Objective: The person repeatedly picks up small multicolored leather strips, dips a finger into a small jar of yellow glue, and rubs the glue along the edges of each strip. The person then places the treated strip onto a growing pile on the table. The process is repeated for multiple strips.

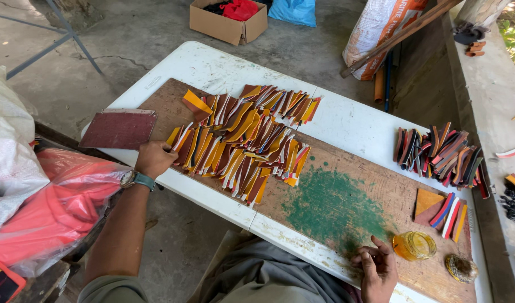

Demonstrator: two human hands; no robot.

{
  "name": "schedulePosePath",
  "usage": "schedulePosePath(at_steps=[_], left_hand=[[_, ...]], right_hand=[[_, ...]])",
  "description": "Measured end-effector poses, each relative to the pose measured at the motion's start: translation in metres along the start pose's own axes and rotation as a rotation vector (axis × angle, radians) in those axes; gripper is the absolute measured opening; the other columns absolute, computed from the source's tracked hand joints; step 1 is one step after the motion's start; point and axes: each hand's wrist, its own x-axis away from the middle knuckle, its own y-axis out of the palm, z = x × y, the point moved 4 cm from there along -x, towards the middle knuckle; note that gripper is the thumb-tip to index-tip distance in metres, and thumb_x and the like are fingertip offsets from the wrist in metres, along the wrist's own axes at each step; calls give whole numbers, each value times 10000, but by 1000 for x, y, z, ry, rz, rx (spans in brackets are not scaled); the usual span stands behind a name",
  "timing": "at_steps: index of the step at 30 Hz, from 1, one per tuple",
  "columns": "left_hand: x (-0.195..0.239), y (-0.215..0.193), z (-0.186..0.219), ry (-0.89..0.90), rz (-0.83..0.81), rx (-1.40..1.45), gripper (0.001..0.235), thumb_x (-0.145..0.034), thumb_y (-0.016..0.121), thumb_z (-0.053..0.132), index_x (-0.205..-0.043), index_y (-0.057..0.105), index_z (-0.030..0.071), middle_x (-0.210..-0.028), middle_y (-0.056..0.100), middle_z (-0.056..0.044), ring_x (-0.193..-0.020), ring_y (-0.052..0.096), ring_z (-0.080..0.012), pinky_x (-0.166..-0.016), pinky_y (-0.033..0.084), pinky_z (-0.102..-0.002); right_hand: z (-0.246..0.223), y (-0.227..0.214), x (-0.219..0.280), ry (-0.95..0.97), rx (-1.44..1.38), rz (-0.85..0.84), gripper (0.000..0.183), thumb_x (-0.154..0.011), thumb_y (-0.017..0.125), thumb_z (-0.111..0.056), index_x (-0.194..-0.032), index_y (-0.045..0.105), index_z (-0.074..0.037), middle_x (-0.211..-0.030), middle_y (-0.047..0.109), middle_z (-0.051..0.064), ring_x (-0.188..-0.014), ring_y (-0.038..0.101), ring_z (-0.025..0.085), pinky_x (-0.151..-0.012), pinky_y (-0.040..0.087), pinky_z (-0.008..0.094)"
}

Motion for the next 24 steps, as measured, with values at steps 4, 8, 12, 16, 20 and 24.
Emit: schedulePosePath(at_steps=[4,8,12,16,20,24], left_hand=[[1,3,-4,68,122,3,272,-778,824,267,-985,808,91,-884,751,-200,-811,742,-368,-772,611,-457],[-2,9,-10,82,212,-18,181,-810,799,238,-936,811,109,-871,748,-191,-806,740,-372,-764,611,-462],[-5,-5,-13,151,438,-91,124,-844,767,185,-927,806,102,-895,740,-188,-783,729,-381,-720,606,-469],[1,-33,-9,256,543,-14,126,-886,729,153,-960,788,70,-922,744,-198,-807,735,-360,-748,609,-442],[14,-58,22,301,453,288,177,-879,744,152,-1013,785,44,-853,759,-139,-732,736,-207,-663,576,-354],[45,-14,87,115,-82,691,198,-913,737,152,-1055,793,25,-658,610,31,-548,450,-50,-460,357,-270]], right_hand=[[-5,3,0,-19,-24,-36,459,-979,548,50,-1434,493,73,-1023,668,164,-806,650,172,-732,568,335],[-8,3,2,-8,-3,-32,459,-980,547,45,-1435,493,76,-1019,668,168,-804,651,175,-728,575,336],[1,0,0,-15,32,-27,455,-977,552,37,-1428,500,73,-1014,670,166,-795,655,172,-722,580,333],[22,-11,-2,-40,10,-15,456,-967,577,41,-1420,528,67,-996,692,150,-778,662,169,-728,557,314],[30,-5,-11,-66,5,17,465,-940,624,57,-1402,563,59,-937,700,156,-743,653,178,-715,545,314],[-7,23,-16,-53,-29,-33,537,-894,658,26,-1417,538,12,-952,720,175,-803,674,183,-735,572,326]])
